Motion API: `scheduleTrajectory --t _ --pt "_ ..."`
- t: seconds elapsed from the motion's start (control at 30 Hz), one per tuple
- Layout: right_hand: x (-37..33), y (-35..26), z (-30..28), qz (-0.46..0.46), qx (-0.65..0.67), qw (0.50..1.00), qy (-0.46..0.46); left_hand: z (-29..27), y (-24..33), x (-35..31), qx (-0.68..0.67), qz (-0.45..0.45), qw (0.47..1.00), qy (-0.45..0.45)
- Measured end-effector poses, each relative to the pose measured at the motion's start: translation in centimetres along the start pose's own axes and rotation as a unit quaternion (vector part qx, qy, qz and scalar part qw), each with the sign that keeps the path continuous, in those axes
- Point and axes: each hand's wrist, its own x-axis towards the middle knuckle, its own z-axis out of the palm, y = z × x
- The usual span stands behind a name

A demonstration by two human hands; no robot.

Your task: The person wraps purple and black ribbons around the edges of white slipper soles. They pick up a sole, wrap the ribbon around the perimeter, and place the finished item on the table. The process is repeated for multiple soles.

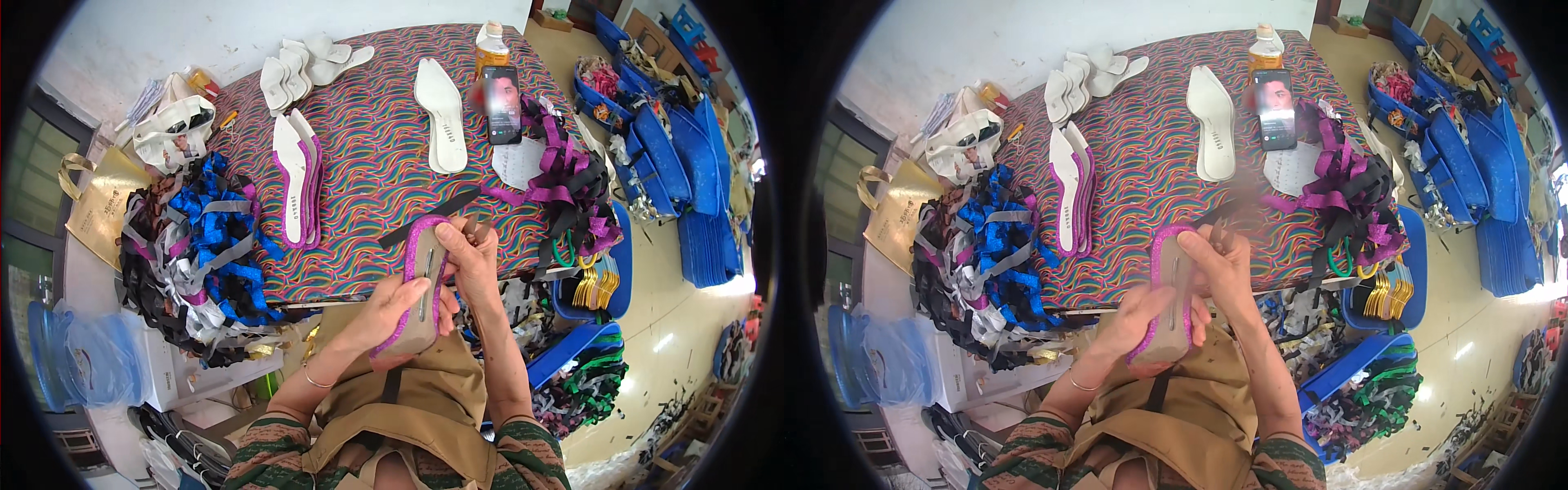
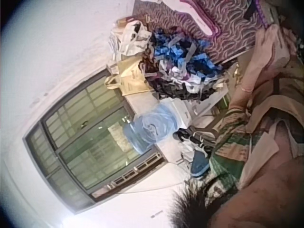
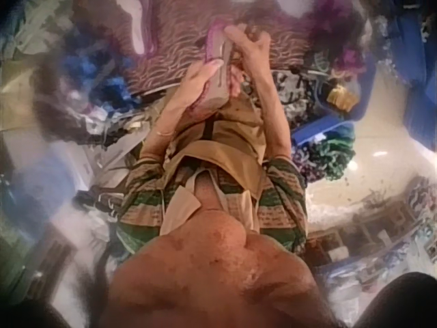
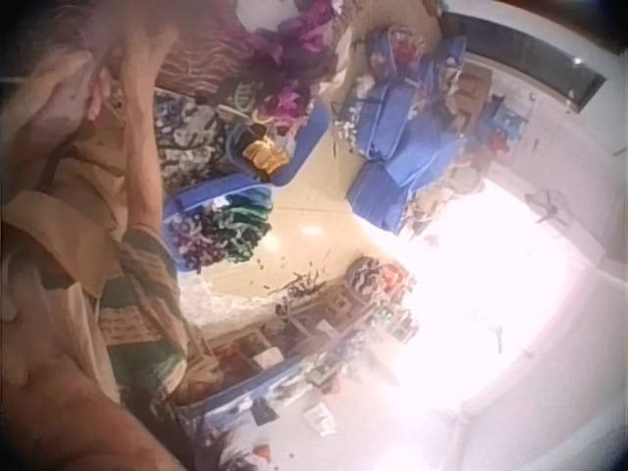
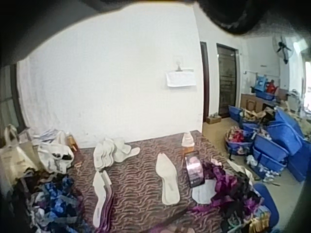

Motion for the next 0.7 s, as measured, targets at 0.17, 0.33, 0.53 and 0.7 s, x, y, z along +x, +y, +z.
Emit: scheduleTrajectory --t 0.17,0.33,0.53,0.7 --pt "-1.2 -1.3 0.7 0.011 -0.071 0.996 -0.052 -1.7 0.2 0.3 -0.025 0.017 0.999 0.023" --pt "-0.8 -1.0 -0.3 0.042 0.013 0.995 -0.088 -1.4 0.4 -0.3 -0.044 0.017 0.999 0.025" --pt "-0.8 -2.8 0.8 -0.048 -0.238 0.958 -0.150 -1.6 0.1 -0.9 0.029 0.005 0.999 0.032" --pt "-0.6 -2.4 0.7 -0.020 -0.186 0.967 -0.171 -2.4 1.6 -1.6 0.030 -0.071 0.997 -0.008"
